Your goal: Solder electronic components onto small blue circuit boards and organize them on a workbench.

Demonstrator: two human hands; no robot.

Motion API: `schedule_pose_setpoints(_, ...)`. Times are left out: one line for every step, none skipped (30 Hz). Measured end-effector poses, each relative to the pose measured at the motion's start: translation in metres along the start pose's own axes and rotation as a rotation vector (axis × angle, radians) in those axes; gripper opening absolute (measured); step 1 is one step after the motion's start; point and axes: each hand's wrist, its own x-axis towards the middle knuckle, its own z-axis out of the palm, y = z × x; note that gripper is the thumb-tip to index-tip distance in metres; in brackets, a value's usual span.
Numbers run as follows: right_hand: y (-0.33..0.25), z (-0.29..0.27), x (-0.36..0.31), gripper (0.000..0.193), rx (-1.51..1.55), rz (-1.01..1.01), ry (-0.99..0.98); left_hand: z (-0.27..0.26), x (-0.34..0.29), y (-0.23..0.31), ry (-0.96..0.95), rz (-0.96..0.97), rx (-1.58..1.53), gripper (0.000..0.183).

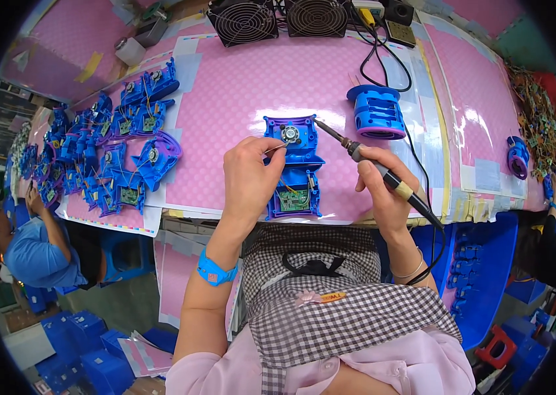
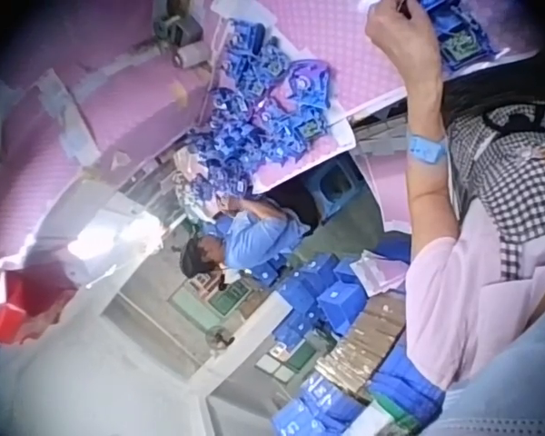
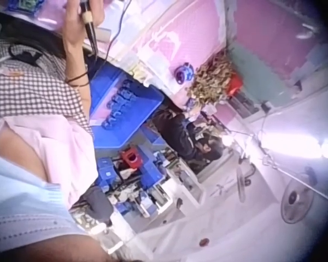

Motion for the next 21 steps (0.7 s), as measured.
schedule_pose_setpoints(0.002, -0.002, -0.001, 0.022, -0.001, 0.000, -0.001, 0.000, 0.000, 0.000, 0.001, -0.001, -0.001, 0.014)
schedule_pose_setpoints(0.004, -0.003, -0.002, 0.023, -0.001, -0.037, -0.045, 0.000, -0.001, 0.000, -0.001, -0.002, -0.002, 0.014)
schedule_pose_setpoints(0.004, -0.004, -0.003, 0.024, -0.001, -0.074, -0.088, 0.000, -0.001, 0.000, -0.002, -0.002, -0.001, 0.014)
schedule_pose_setpoints(0.000, -0.006, -0.004, 0.024, 0.024, -0.034, -0.124, -0.002, -0.001, 0.001, -0.002, -0.002, -0.004, 0.014)
schedule_pose_setpoints(0.001, -0.007, -0.006, 0.024, 0.022, -0.035, -0.124, -0.006, -0.003, 0.003, 0.024, -0.018, -0.042, 0.013)
schedule_pose_setpoints(0.004, -0.008, -0.008, 0.022, 0.048, -0.049, -0.139, -0.011, -0.006, 0.003, 0.051, -0.033, -0.080, 0.012)
schedule_pose_setpoints(0.005, -0.009, -0.010, 0.020, 0.080, -0.064, -0.155, -0.019, -0.010, 0.000, 0.054, -0.033, -0.076, 0.012)
schedule_pose_setpoints(0.008, -0.013, -0.012, 0.017, 0.069, -0.076, -0.207, -0.025, -0.014, -0.008, 0.166, -0.066, -0.071, 0.012)
schedule_pose_setpoints(0.014, -0.011, -0.011, 0.017, 0.065, -0.075, -0.203, -0.030, -0.018, -0.015, 0.278, -0.100, -0.065, 0.014)
schedule_pose_setpoints(0.016, -0.007, -0.006, 0.019, -0.089, -0.256, -0.224, -0.035, -0.024, -0.016, 0.276, -0.098, -0.065, 0.014)
schedule_pose_setpoints(0.014, -0.002, -0.003, 0.022, -0.244, -0.436, -0.242, -0.040, -0.031, -0.016, 0.290, -0.150, -0.100, 0.016)
schedule_pose_setpoints(0.002, -0.002, -0.004, 0.032, -0.229, -0.291, -0.394, -0.046, -0.038, -0.018, 0.304, -0.201, -0.134, 0.020)
schedule_pose_setpoints(-0.005, 0.004, -0.002, 0.032, -0.224, -0.294, -0.397, -0.052, -0.045, -0.020, 0.309, -0.201, -0.130, 0.020)
schedule_pose_setpoints(-0.010, 0.013, -0.002, 0.036, -0.313, -0.285, -0.495, -0.058, -0.052, -0.023, 0.284, -0.218, -0.164, 0.023)
schedule_pose_setpoints(-0.012, 0.020, -0.001, 0.041, -0.400, -0.277, -0.591, -0.063, -0.058, -0.027, 0.258, -0.233, -0.196, 0.027)
schedule_pose_setpoints(-0.005, 0.027, -0.003, 0.045, -0.426, -0.233, -0.687, -0.069, -0.064, -0.035, 0.275, -0.248, -0.288, 0.027)
schedule_pose_setpoints(-0.003, 0.032, -0.001, 0.045, -0.408, -0.246, -0.687, -0.072, -0.068, -0.039, 0.286, -0.241, -0.271, 0.027)
schedule_pose_setpoints(-0.001, 0.037, 0.002, 0.045, -0.448, -0.258, -0.717, -0.074, -0.072, -0.041, 0.360, -0.312, -0.597, 0.026)
schedule_pose_setpoints(0.004, 0.043, 0.003, 0.046, -0.490, -0.260, -0.738, -0.073, -0.075, -0.045, 0.415, -0.378, -0.926, 0.024)
schedule_pose_setpoints(0.009, 0.054, 0.008, 0.049, -0.463, -0.335, -0.659, -0.075, -0.081, -0.047, 0.403, -0.387, -1.007, 0.022)
schedule_pose_setpoints(0.022, 0.071, 0.017, 0.050, -0.446, -0.336, -0.634, -0.075, -0.086, -0.053, 0.391, -0.374, -0.987, 0.022)
